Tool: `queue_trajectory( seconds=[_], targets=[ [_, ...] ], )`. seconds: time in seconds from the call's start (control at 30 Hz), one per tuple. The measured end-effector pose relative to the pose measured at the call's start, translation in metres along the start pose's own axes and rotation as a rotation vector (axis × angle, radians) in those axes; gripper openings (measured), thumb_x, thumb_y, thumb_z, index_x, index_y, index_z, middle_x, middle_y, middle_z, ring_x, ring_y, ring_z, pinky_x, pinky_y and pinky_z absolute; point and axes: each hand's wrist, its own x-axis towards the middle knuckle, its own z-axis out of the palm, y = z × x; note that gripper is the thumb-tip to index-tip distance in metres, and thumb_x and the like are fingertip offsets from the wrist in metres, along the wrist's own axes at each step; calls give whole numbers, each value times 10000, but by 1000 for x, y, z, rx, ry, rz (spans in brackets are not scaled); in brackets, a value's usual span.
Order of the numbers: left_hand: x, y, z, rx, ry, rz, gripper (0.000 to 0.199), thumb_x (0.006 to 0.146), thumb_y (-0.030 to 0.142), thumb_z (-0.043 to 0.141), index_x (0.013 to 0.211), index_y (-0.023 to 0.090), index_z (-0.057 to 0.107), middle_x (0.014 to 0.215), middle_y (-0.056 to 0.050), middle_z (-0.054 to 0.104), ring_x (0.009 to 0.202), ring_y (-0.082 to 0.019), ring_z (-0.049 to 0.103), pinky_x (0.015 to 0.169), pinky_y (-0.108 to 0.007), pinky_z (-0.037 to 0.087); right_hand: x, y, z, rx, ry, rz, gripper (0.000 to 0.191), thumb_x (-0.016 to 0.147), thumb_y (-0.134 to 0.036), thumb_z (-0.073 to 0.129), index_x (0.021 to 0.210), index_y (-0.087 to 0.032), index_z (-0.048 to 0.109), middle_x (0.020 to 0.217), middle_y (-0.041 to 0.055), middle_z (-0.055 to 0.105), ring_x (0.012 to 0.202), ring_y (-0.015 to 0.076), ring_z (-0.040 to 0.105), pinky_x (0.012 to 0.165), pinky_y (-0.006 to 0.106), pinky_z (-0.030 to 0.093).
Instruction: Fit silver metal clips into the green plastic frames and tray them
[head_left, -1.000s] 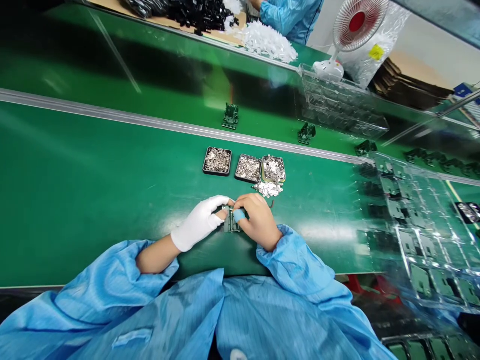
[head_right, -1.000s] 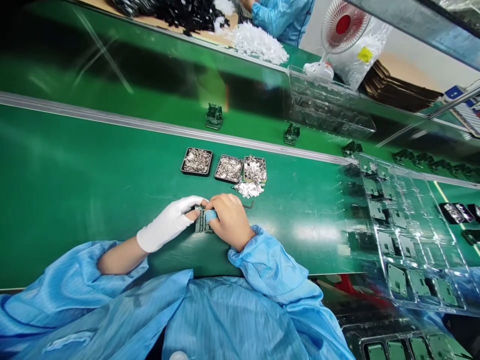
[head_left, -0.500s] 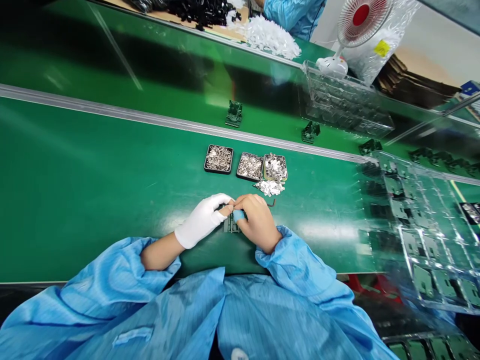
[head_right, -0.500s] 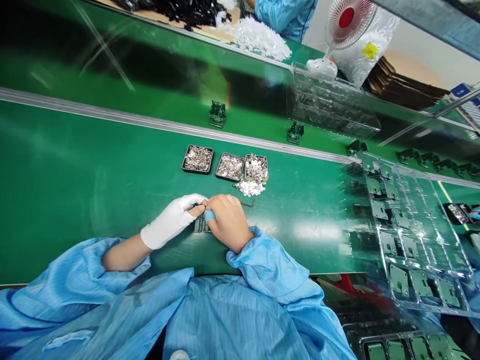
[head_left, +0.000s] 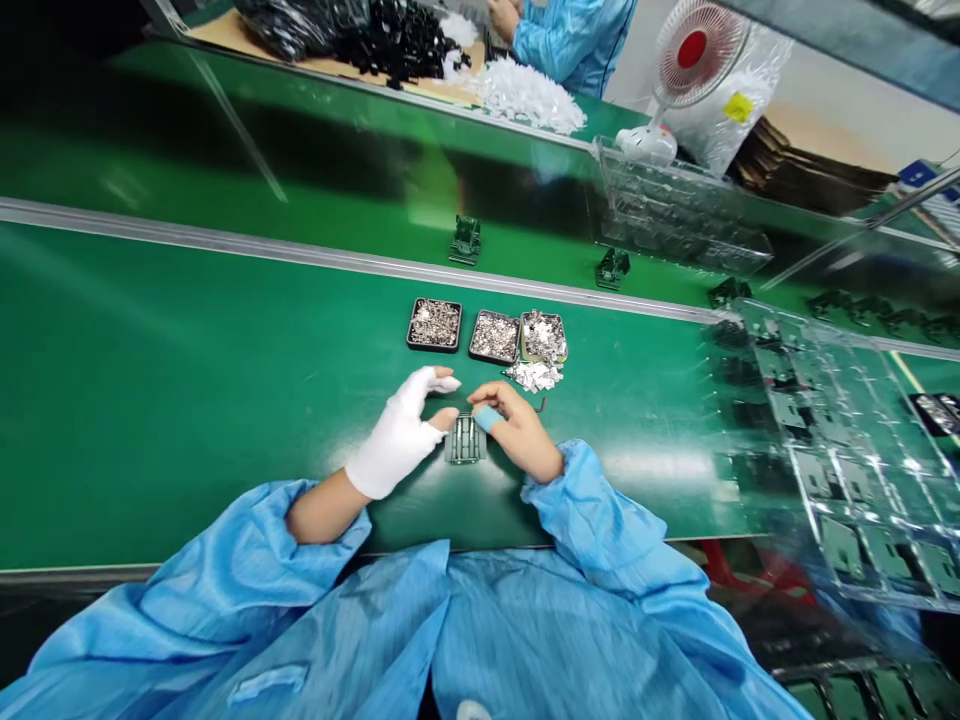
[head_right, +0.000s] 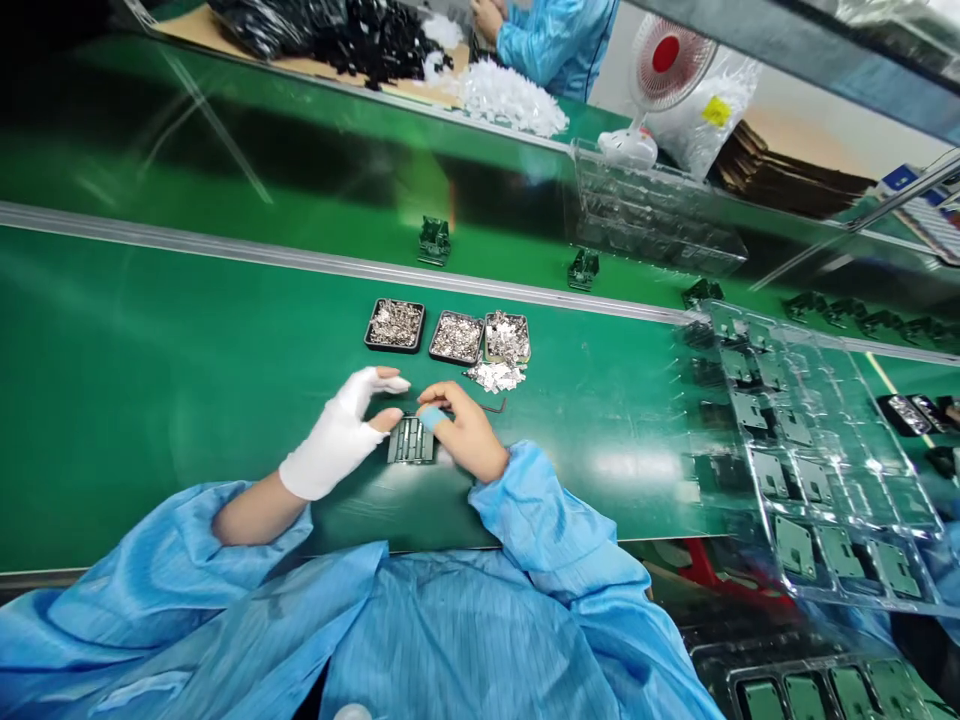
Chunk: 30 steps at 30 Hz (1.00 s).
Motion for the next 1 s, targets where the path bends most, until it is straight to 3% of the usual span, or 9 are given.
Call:
queue_trajectory(
  seconds=[0.13, 0.2, 0.33, 0.4, 0.5, 0.63, 0.77, 0.87, 1.0],
  targets=[
    [6, -5, -20, -214, 262, -65, 333, 810, 397, 561, 1069, 196, 505, 1002, -66, 643, 953, -195, 628, 937, -399, 473, -7, 6, -22, 113, 103, -43, 256, 881, -415, 473, 1028, -212, 528, 1072, 63, 598, 1023, 185, 582, 910, 352, 462],
    [7, -4, -24, -244, 248, -125, 314, 792, 405, 573, 1014, 187, 529, 953, -63, 660, 903, -198, 642, 900, -396, 491, -13, 7, -28, 6, 15, -111, 333, 862, -460, 518, 1093, -219, 514, 1132, 80, 581, 1090, 207, 563, 960, 382, 445],
    [8, -3, -22, -186, 141, -161, 343, 778, 423, 576, 1019, 181, 543, 961, -73, 676, 927, -219, 642, 874, -396, 497, -22, 6, -25, -339, -272, -248, 709, 722, -476, 707, 1308, -208, 410, 1330, 141, 471, 1265, 288, 430, 1072, 477, 347],
    [7, -4, -21, -152, 119, -155, 354, 794, 437, 555, 1034, 178, 541, 975, -80, 675, 939, -224, 641, 875, -396, 495, -23, 5, -21, -438, -312, -280, 764, 713, -440, 723, 1350, -199, 376, 1355, 155, 448, 1292, 301, 397, 1084, 495, 330],
    [4, -3, -20, -40, 93, -95, 370, 823, 458, 512, 1058, 173, 531, 990, -89, 671, 934, -226, 644, 882, -397, 494, -20, 3, -14, -442, -219, -231, 674, 735, -361, 698, 1323, -200, 409, 1307, 141, 482, 1252, 283, 439, 1063, 479, 363],
    [-5, 4, -9, 258, -15, 162, 538, 781, 538, 535, 1162, 159, 501, 1048, -121, 661, 963, -272, 637, 886, -421, 495, -5, -3, -1, -179, 64, -10, 555, 757, -349, 658, 1251, -225, 438, 1215, 90, 530, 1074, 215, 551, 920, 396, 488],
    [-11, 12, -7, 506, -1, 219, 556, 771, 479, 549, 1216, 153, 479, 1055, -142, 660, 945, -312, 642, 823, -428, 516, 7, -10, 10, 22, 9, 38, 459, 826, -384, 575, 1231, -218, 439, 1211, 90, 540, 1023, 197, 570, 859, 370, 513],
    [0, 13, -37, 496, 13, 109, 484, 792, 446, 520, 1213, 210, 482, 1038, -80, 670, 919, -264, 654, 798, -364, 531, 4, -8, 6, 1, -67, -23, 525, 860, -367, 544, 1332, -236, 354, 1334, 113, 464, 1163, 221, 522, 965, 417, 454],
    [49, -4, -107, 545, 185, -74, 477, 767, 418, 545, 1200, 222, 502, 1066, -43, 664, 994, -249, 625, 859, -345, 509, -6, 5, -6, -230, -157, -150, 473, 858, -310, 557, 1300, -214, 417, 1279, 118, 488, 1148, 216, 534, 1006, 413, 424]
  ],
)
